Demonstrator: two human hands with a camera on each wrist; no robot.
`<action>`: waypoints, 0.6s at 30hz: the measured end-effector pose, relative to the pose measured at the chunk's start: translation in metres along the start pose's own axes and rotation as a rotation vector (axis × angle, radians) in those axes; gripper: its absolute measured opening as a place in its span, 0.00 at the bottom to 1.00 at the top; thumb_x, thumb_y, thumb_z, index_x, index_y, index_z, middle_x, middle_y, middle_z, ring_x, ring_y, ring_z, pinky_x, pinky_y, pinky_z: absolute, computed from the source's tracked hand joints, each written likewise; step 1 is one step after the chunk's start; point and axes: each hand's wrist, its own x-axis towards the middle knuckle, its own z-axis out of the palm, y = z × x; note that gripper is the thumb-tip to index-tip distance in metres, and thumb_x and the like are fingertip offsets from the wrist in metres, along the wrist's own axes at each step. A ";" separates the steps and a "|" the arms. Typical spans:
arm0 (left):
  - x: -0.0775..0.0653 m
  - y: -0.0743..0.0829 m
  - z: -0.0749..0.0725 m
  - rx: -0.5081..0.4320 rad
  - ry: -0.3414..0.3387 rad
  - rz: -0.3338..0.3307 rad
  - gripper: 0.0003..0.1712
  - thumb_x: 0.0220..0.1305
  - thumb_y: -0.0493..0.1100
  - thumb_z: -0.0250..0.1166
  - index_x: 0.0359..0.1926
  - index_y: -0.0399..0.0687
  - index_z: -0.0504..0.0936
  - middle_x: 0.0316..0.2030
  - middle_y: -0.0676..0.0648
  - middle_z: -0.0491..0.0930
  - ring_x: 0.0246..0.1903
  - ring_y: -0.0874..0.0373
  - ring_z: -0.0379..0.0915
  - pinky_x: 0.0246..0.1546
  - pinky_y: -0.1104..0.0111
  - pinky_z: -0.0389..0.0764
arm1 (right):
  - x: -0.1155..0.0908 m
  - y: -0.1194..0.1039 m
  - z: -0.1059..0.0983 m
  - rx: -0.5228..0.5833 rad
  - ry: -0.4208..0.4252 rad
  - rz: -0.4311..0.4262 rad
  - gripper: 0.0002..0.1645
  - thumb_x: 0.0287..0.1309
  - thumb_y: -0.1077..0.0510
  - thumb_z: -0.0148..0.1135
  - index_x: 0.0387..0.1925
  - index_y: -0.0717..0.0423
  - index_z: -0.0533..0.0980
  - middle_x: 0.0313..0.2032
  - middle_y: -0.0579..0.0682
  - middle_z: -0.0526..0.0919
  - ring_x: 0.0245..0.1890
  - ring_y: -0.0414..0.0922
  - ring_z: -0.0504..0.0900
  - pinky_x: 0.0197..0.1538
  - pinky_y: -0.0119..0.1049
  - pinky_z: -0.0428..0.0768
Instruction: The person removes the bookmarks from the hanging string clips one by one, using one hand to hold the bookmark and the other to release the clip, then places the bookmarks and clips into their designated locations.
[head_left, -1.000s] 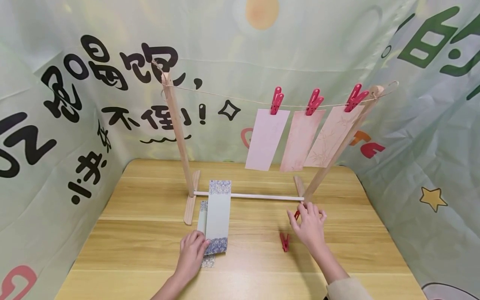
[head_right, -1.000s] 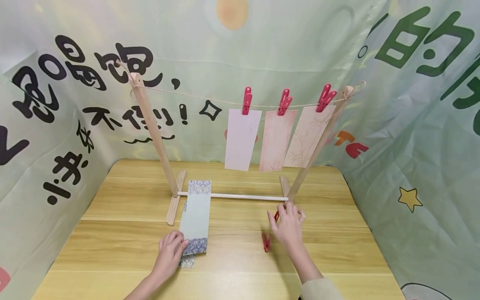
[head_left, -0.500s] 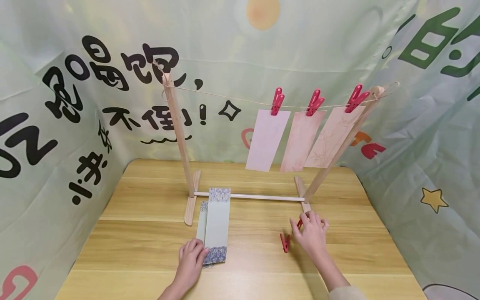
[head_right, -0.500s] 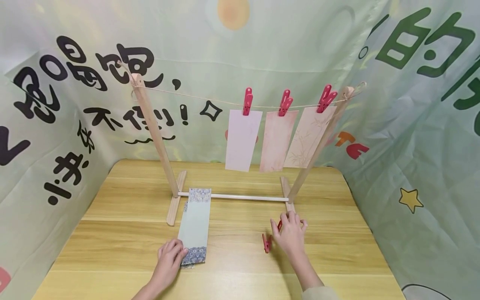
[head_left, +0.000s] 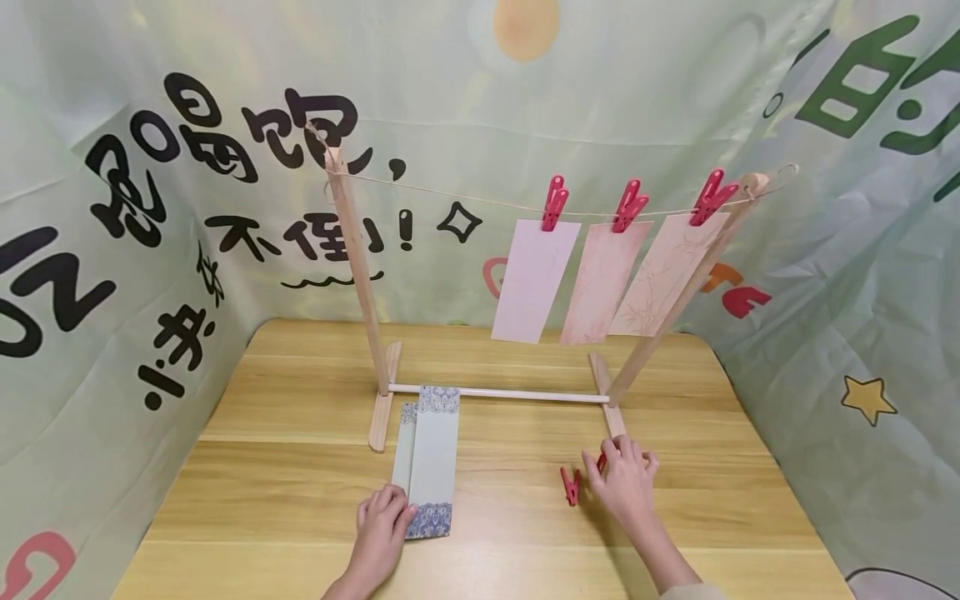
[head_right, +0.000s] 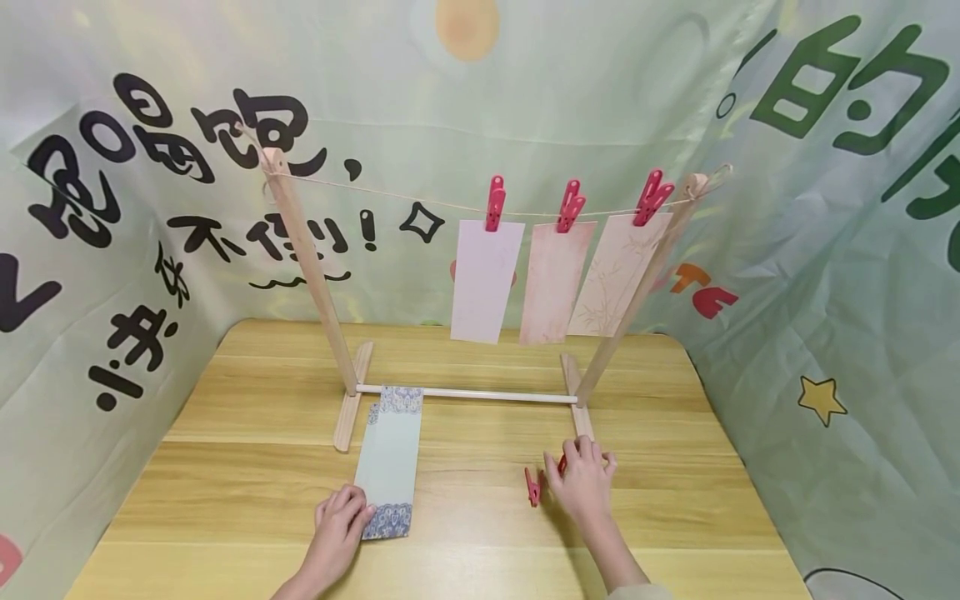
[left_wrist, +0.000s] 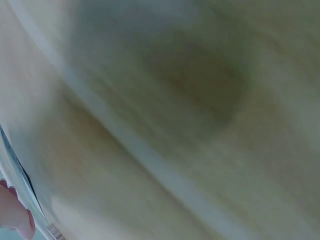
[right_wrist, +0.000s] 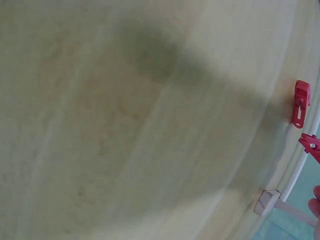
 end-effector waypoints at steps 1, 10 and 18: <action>-0.001 0.000 0.000 0.002 -0.001 -0.001 0.11 0.53 0.36 0.64 0.21 0.54 0.72 0.33 0.56 0.70 0.36 0.59 0.66 0.43 0.60 0.55 | -0.001 0.000 0.001 -0.001 -0.005 0.002 0.17 0.51 0.47 0.59 0.25 0.56 0.70 0.36 0.54 0.71 0.41 0.55 0.69 0.47 0.58 0.55; -0.003 -0.001 0.001 0.021 -0.005 -0.007 0.13 0.52 0.37 0.64 0.19 0.54 0.70 0.33 0.55 0.70 0.35 0.58 0.66 0.43 0.59 0.56 | -0.006 0.003 0.004 -0.006 -0.051 0.035 0.19 0.53 0.45 0.58 0.31 0.59 0.74 0.37 0.55 0.72 0.42 0.55 0.69 0.48 0.56 0.54; -0.003 -0.002 0.000 0.066 -0.022 -0.024 0.14 0.52 0.37 0.65 0.18 0.54 0.69 0.33 0.53 0.70 0.36 0.56 0.66 0.43 0.56 0.56 | -0.009 0.004 0.007 -0.025 -0.055 0.037 0.19 0.53 0.45 0.58 0.29 0.59 0.73 0.36 0.55 0.72 0.41 0.55 0.69 0.48 0.57 0.55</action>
